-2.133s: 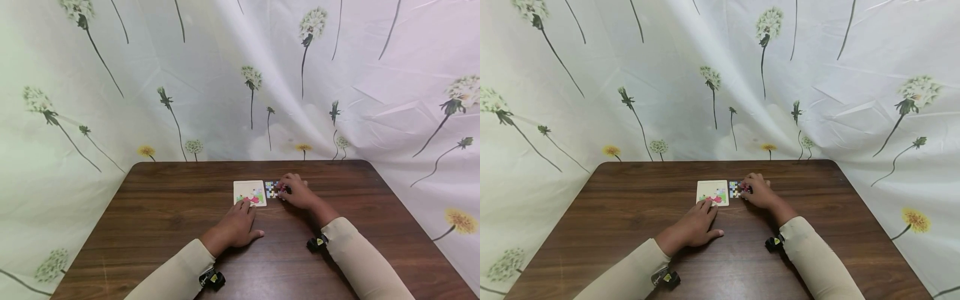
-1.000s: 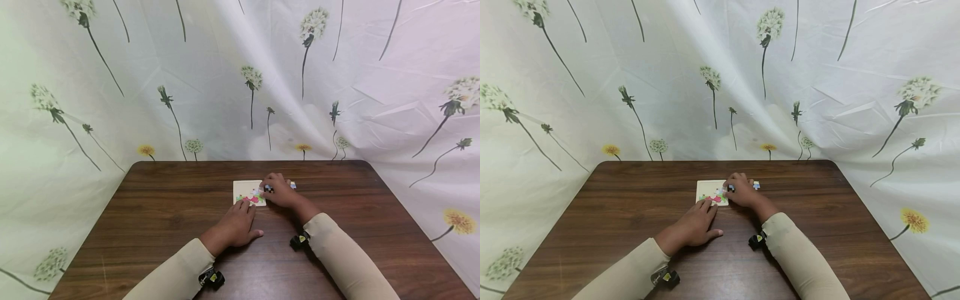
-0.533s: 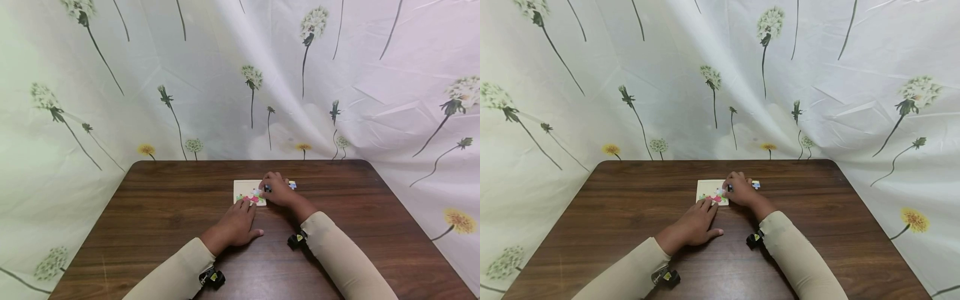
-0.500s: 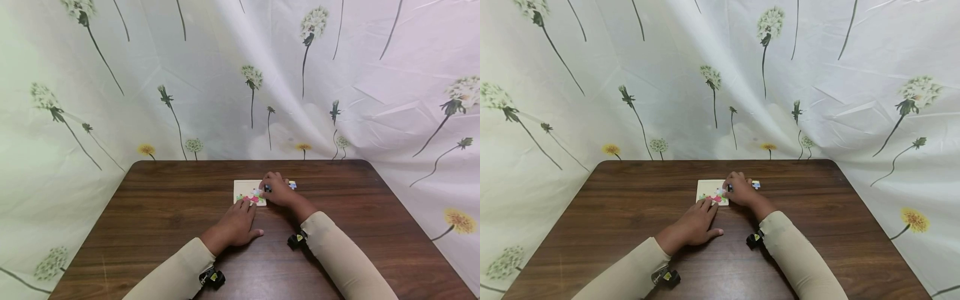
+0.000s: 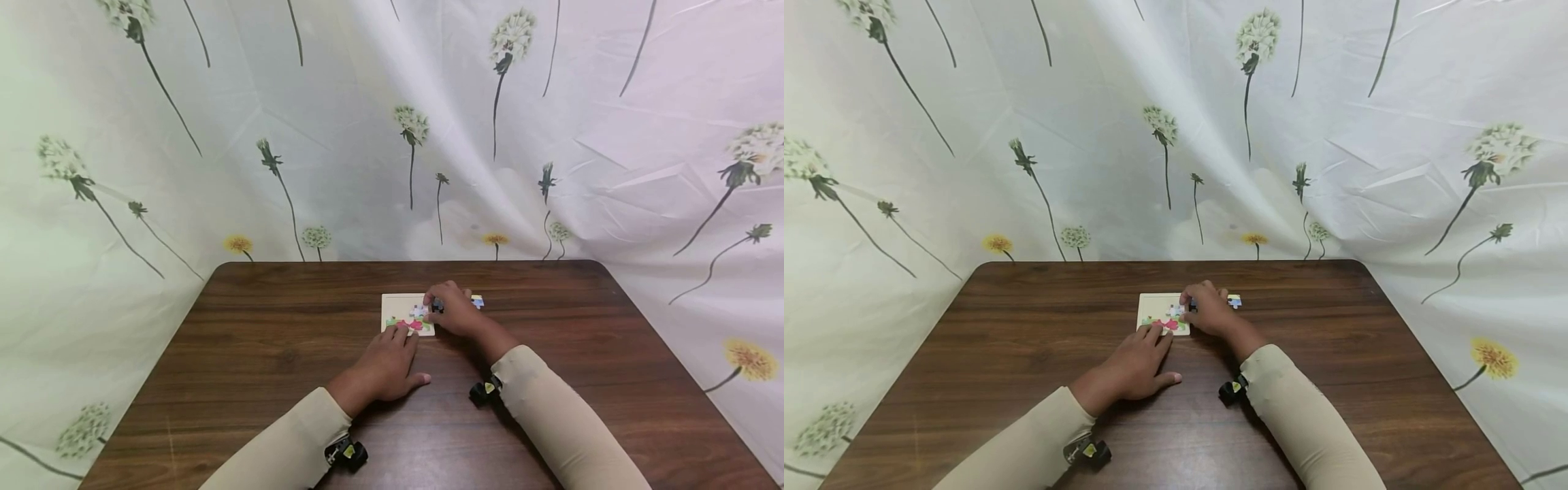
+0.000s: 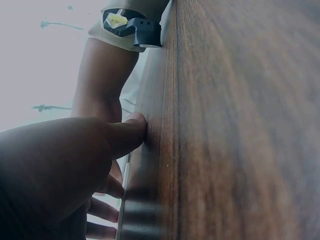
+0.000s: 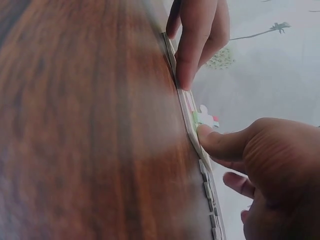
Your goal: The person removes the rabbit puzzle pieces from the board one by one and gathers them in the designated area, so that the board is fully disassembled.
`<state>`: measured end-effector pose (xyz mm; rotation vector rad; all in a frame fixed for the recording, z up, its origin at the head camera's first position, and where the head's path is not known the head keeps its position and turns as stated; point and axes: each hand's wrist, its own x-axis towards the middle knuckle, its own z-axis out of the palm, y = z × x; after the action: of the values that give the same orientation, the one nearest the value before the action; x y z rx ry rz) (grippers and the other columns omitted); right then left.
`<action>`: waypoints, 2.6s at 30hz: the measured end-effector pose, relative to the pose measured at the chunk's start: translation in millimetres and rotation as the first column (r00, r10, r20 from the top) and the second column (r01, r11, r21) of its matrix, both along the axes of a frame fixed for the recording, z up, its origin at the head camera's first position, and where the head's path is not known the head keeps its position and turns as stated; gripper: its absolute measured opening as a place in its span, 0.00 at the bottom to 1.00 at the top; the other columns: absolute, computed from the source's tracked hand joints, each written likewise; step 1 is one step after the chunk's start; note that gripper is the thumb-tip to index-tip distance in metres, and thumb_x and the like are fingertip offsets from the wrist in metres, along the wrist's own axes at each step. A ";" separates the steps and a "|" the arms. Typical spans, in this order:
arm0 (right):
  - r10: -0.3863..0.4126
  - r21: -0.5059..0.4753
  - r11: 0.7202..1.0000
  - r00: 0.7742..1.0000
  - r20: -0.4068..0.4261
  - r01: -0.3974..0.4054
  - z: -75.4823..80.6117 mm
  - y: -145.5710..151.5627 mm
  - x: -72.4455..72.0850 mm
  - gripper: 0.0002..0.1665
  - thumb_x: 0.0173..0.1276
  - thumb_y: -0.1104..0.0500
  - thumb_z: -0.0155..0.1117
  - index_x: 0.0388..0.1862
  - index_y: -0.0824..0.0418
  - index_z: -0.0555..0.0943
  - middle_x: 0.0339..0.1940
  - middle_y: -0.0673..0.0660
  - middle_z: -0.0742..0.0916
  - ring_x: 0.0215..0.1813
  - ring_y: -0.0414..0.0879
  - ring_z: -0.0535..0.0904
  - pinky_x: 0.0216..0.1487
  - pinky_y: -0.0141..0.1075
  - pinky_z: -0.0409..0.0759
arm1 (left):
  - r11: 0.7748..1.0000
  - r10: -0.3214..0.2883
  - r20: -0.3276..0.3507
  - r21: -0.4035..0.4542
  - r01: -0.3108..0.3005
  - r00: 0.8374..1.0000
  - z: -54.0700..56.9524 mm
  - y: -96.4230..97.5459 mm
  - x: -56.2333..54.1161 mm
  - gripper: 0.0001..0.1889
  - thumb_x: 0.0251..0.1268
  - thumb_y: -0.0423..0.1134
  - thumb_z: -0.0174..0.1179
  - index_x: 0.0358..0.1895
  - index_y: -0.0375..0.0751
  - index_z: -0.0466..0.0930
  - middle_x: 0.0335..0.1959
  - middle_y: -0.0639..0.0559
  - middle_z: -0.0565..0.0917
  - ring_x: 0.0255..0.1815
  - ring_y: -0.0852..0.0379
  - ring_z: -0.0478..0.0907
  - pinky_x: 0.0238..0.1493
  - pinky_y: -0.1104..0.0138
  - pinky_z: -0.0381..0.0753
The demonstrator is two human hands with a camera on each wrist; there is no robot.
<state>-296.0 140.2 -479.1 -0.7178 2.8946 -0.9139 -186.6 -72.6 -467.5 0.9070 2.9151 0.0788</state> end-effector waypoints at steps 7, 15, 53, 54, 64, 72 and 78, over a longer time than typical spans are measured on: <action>-0.005 -0.039 0.999 0.998 -0.063 0.003 -0.3 1.2 0.1 0.04 0.75 0.62 0.75 0.42 0.55 0.86 0.43 0.53 0.91 0.60 0.55 0.79 0.63 0.60 0.59 | 1.000 0.002 0.004 0.005 -0.002 1.000 1.0 0.4 -0.5 0.44 0.79 0.68 0.59 0.82 0.37 0.69 0.76 0.38 0.73 0.81 0.39 0.68 0.81 0.48 0.72; -0.003 -0.059 0.998 0.999 -0.051 0.000 1.7 0.2 0.5 0.03 0.79 0.60 0.71 0.44 0.56 0.90 0.42 0.51 0.92 0.57 0.52 0.80 0.64 0.61 0.61 | 1.000 0.013 0.007 0.018 -0.013 1.000 -0.9 -0.2 -2.4 0.44 0.80 0.70 0.57 0.83 0.38 0.68 0.78 0.38 0.72 0.81 0.38 0.68 0.80 0.46 0.73; -0.017 -0.124 0.992 0.999 -0.040 0.012 -0.3 45.6 7.0 0.13 0.75 0.62 0.75 0.55 0.60 0.84 0.60 0.61 0.86 0.67 0.61 0.76 0.69 0.70 0.62 | 1.000 0.019 0.003 0.024 -0.019 1.000 -2.1 0.0 -1.9 0.44 0.80 0.69 0.56 0.83 0.38 0.68 0.80 0.37 0.71 0.83 0.38 0.66 0.80 0.45 0.72; -0.019 -0.121 0.993 0.999 -0.042 0.014 -1.6 48.3 6.5 0.13 0.76 0.62 0.74 0.55 0.59 0.84 0.60 0.60 0.86 0.67 0.61 0.76 0.69 0.70 0.62 | 0.999 0.023 0.009 0.026 -0.023 1.000 -1.9 0.0 -2.0 0.44 0.80 0.69 0.56 0.83 0.39 0.68 0.81 0.38 0.71 0.83 0.38 0.66 0.80 0.45 0.72; -0.052 -0.128 0.991 0.998 -0.028 0.048 -4.3 69.1 10.9 0.12 0.76 0.62 0.74 0.55 0.60 0.84 0.63 0.63 0.86 0.72 0.65 0.75 0.75 0.85 0.53 | 0.995 0.070 0.070 0.069 -0.074 0.995 -3.4 1.4 -2.6 0.45 0.81 0.70 0.55 0.85 0.40 0.67 0.84 0.38 0.67 0.86 0.37 0.63 0.83 0.43 0.69; -0.082 -0.132 0.989 0.995 -0.065 0.073 -9.3 85.6 14.0 0.13 0.74 0.63 0.75 0.54 0.60 0.85 0.62 0.63 0.86 0.70 0.67 0.75 0.72 0.79 0.62 | 0.994 0.074 0.085 0.078 -0.080 0.994 -1.5 1.6 -1.7 0.44 0.81 0.68 0.56 0.85 0.39 0.66 0.84 0.38 0.66 0.86 0.38 0.62 0.84 0.44 0.67; -0.092 -0.134 0.988 0.993 -0.080 0.081 -11.7 98.3 16.2 0.11 0.74 0.62 0.75 0.53 0.60 0.85 0.62 0.63 0.86 0.70 0.67 0.75 0.70 0.71 0.68 | 0.993 0.075 0.089 0.083 -0.082 0.993 -0.2 1.2 -0.3 0.43 0.81 0.67 0.57 0.85 0.39 0.66 0.84 0.38 0.66 0.86 0.38 0.62 0.84 0.45 0.67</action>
<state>-279.8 238.6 -490.8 -0.6590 2.9845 -1.1191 -186.9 -71.4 -467.7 0.7793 2.8868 0.2442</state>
